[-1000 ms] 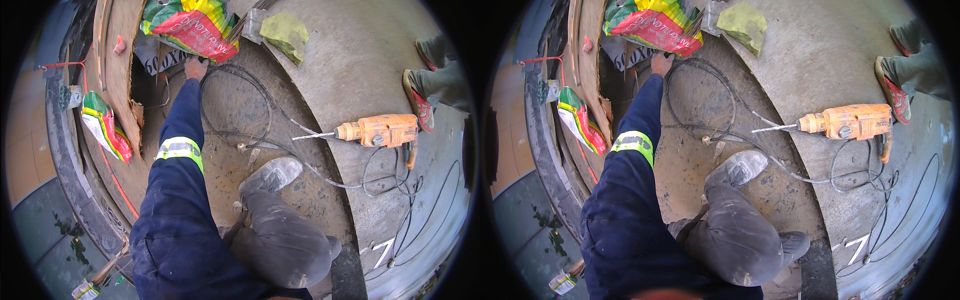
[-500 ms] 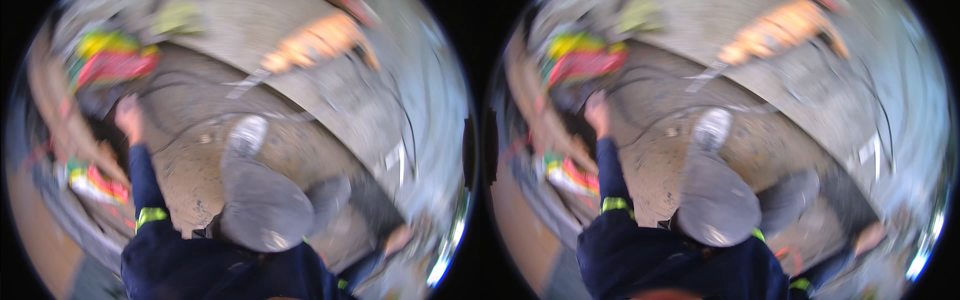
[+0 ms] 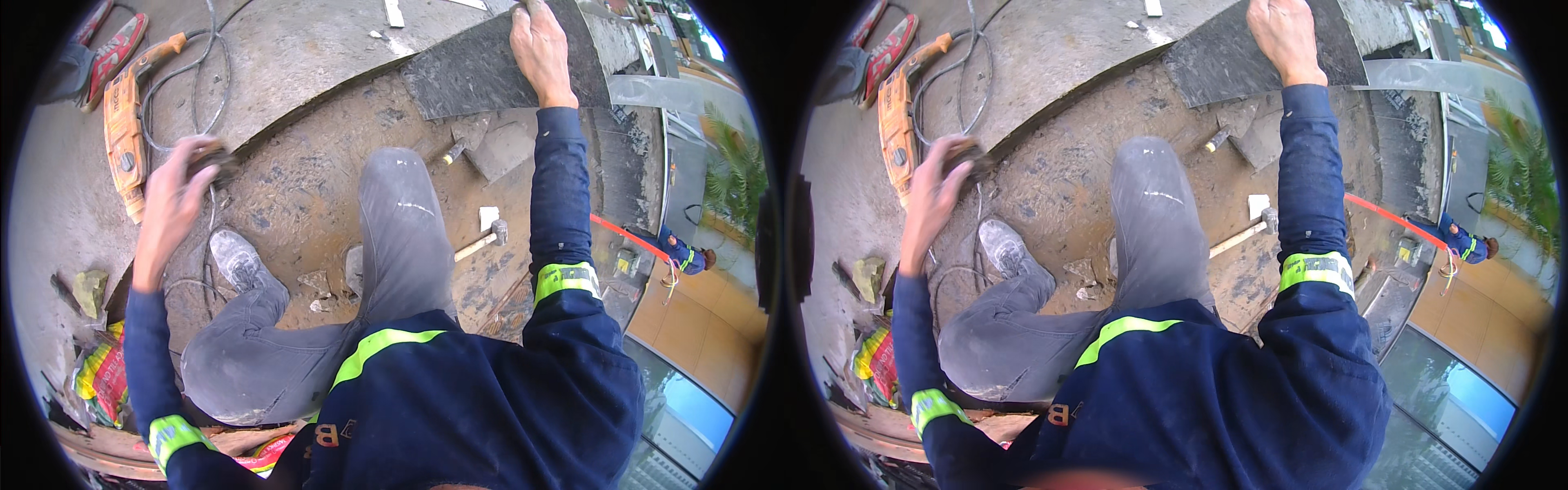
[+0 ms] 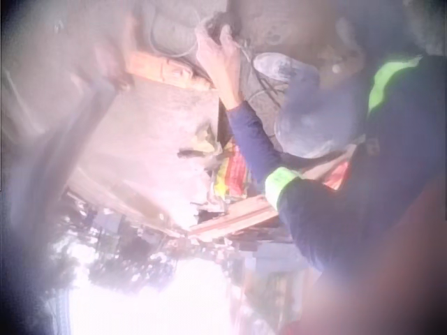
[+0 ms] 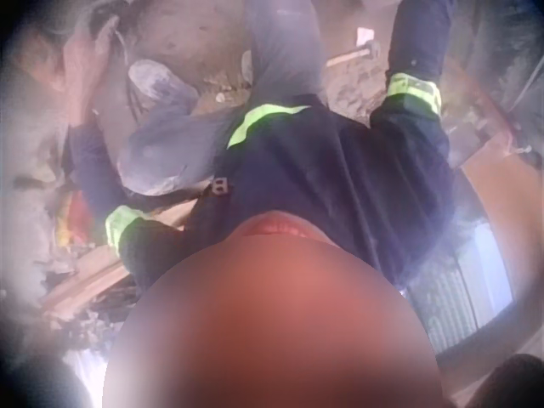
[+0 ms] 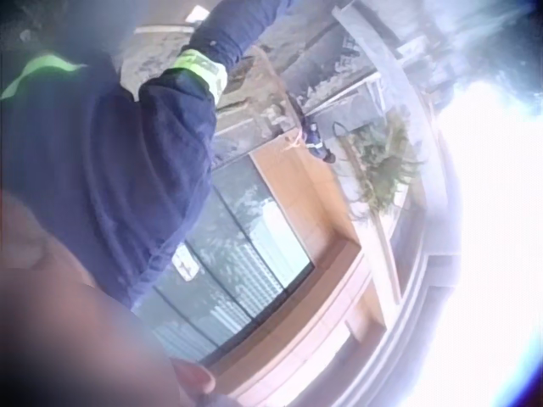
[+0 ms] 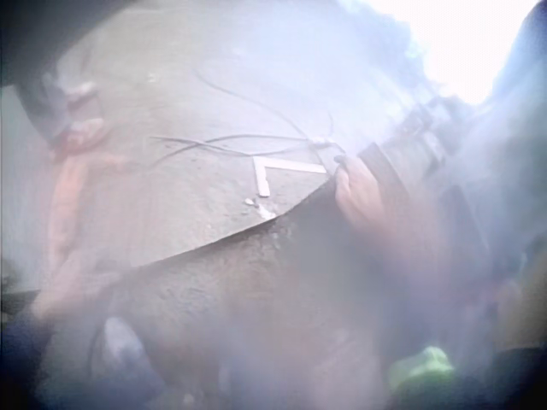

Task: The person is installing a dark stone tile onto a concrete step. They apply mortar to the back of the tile using a trowel, place it on the step, and use a hammer to tap it into position. The person also uses a metal square to check alignment and places a wooden spacer between tiles.

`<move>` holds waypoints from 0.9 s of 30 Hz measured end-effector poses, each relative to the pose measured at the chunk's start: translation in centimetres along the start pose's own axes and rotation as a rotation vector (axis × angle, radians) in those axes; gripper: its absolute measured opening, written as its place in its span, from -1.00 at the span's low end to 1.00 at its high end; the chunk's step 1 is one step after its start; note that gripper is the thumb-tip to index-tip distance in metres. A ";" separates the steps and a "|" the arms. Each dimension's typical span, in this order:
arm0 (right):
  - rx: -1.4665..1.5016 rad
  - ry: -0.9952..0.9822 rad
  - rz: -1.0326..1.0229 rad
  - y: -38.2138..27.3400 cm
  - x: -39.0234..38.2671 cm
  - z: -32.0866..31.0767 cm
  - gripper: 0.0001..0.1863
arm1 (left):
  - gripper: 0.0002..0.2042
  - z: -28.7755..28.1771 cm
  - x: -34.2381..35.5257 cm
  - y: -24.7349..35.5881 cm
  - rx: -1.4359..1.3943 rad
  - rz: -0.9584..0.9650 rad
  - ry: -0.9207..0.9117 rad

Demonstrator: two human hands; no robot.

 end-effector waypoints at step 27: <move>-0.227 -0.145 0.017 -1.4 0.8 1.6 -0.57 | -0.66 13.8 -68.8 -30.9 0.311 -1.902 0.874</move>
Point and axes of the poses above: each hand's wrist, its own x-axis towards the middle knuckle, its own z-axis out of the palm, y = z × x, the point moved 8 cm from there along x, towards the middle knuckle, and after that the axes turned 15 degrees about x, right-handed, at the moved point
